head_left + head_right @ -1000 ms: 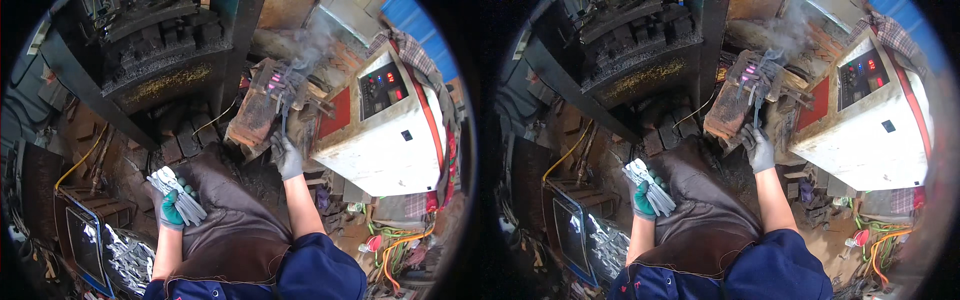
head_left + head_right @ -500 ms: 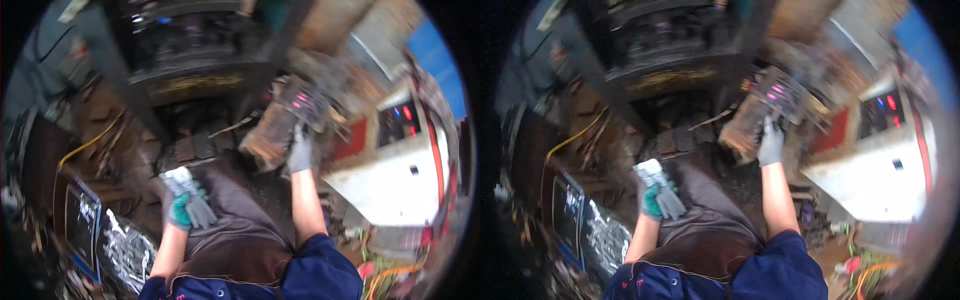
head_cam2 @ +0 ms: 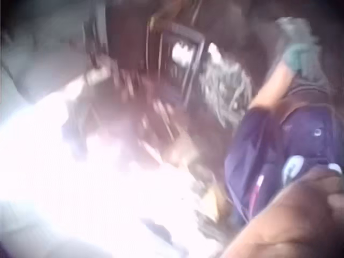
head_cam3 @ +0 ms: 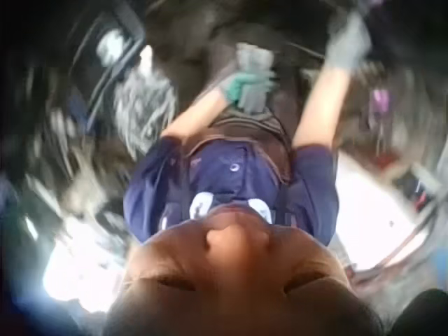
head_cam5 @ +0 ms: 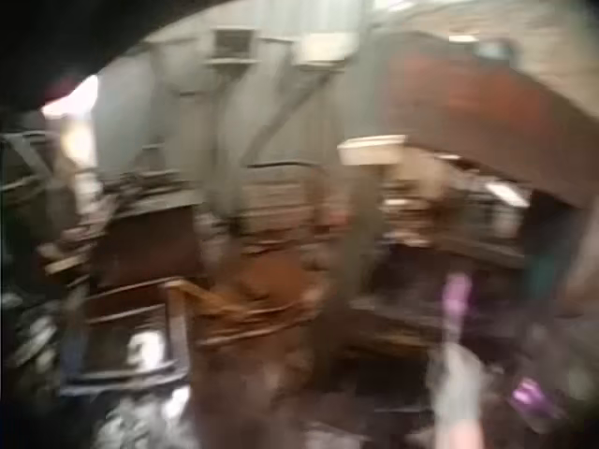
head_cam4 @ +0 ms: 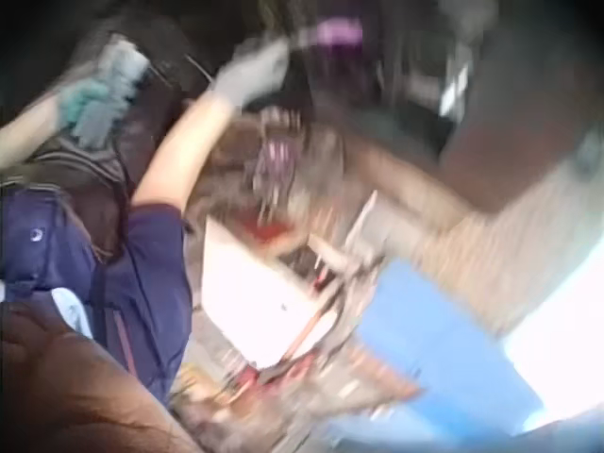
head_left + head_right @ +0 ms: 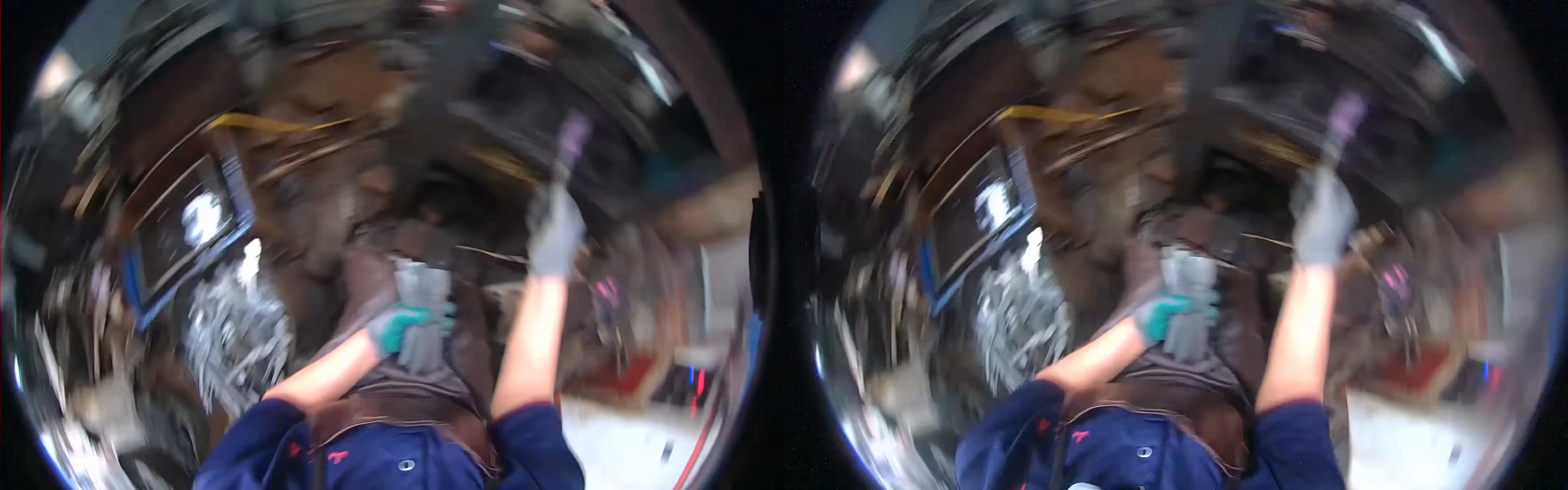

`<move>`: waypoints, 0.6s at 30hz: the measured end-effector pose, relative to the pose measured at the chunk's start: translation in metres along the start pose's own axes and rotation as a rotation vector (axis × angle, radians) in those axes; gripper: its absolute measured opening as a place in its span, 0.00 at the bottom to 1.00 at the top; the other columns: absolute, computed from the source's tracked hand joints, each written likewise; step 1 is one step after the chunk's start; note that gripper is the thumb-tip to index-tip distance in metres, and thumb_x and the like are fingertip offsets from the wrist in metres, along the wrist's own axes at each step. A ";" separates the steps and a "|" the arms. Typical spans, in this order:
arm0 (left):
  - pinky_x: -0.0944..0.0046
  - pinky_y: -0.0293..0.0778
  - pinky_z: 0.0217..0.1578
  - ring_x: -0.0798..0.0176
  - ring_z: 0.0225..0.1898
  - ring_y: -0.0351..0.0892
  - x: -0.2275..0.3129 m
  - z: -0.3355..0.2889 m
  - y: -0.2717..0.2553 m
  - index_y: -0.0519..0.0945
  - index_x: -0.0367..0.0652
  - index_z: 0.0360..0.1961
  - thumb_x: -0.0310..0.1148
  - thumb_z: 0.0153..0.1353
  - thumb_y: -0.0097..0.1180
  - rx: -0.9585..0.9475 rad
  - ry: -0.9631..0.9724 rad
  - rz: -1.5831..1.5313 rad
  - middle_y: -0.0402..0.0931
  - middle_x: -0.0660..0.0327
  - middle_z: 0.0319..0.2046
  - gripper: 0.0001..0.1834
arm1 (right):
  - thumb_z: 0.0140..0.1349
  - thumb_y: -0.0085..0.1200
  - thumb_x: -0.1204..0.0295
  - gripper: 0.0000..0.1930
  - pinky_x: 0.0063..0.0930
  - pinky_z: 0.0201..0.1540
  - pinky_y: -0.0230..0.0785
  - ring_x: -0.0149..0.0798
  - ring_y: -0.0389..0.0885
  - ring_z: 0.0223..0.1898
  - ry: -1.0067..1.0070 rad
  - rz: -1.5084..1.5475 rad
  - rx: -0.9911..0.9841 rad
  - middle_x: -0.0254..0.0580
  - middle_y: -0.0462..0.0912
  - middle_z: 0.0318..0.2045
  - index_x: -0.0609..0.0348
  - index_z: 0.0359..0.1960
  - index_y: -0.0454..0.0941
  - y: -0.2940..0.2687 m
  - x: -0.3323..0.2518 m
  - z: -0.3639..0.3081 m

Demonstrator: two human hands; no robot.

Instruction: The person selects metal blanks from a container, heats them in a furnace, and stamps the heated metal blanks using a press machine.

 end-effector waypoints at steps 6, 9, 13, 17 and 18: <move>0.57 0.72 0.51 0.56 0.48 0.77 -0.008 0.018 0.017 0.73 0.32 0.52 0.29 0.58 0.55 0.024 -0.111 0.027 0.78 0.54 0.44 0.21 | 0.66 0.50 0.65 0.17 0.22 0.39 0.72 0.30 0.80 0.38 -0.221 -0.425 -0.615 0.40 0.81 0.40 0.63 0.51 0.72 0.151 -0.009 -0.086; 0.57 0.71 0.52 0.55 0.49 0.76 -0.003 -0.004 -0.015 0.72 0.32 0.53 0.29 0.58 0.54 0.124 -0.064 0.013 0.77 0.51 0.45 0.21 | 0.64 0.52 0.73 0.11 0.24 0.43 0.73 0.30 0.79 0.39 -0.146 -0.057 -0.611 0.40 0.81 0.38 0.63 0.47 0.73 0.125 0.038 -0.086; 0.51 0.74 0.46 0.54 0.43 0.77 0.018 -0.001 0.018 0.66 0.43 0.56 0.30 0.50 0.62 0.150 0.153 0.063 0.75 0.56 0.44 0.30 | 0.63 0.54 0.64 0.09 0.22 0.32 0.72 0.29 0.77 0.27 0.218 0.518 0.236 0.34 0.78 0.28 0.56 0.37 0.76 -0.107 0.103 -0.059; 0.53 0.74 0.46 0.58 0.41 0.78 0.003 0.018 0.023 0.67 0.46 0.54 0.28 0.49 0.64 0.085 0.032 -0.013 0.75 0.63 0.41 0.30 | 0.63 0.53 0.58 0.13 0.20 0.27 0.74 0.29 0.76 0.24 -0.033 0.868 0.614 0.32 0.77 0.25 0.54 0.33 0.75 -0.298 0.122 -0.054; 0.53 0.74 0.46 0.58 0.41 0.77 0.001 0.022 0.019 0.68 0.47 0.54 0.28 0.49 0.64 0.088 0.044 -0.002 0.75 0.63 0.41 0.30 | 0.65 0.51 0.60 0.12 0.19 0.29 0.74 0.29 0.76 0.26 -0.059 0.851 0.618 0.31 0.78 0.26 0.55 0.35 0.76 -0.318 0.118 -0.043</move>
Point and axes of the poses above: each hand's wrist, its own z-axis towards the middle knuckle, its own y-axis out of the palm, x = y × z, the point moved 8 cm from there along z, towards the middle knuckle
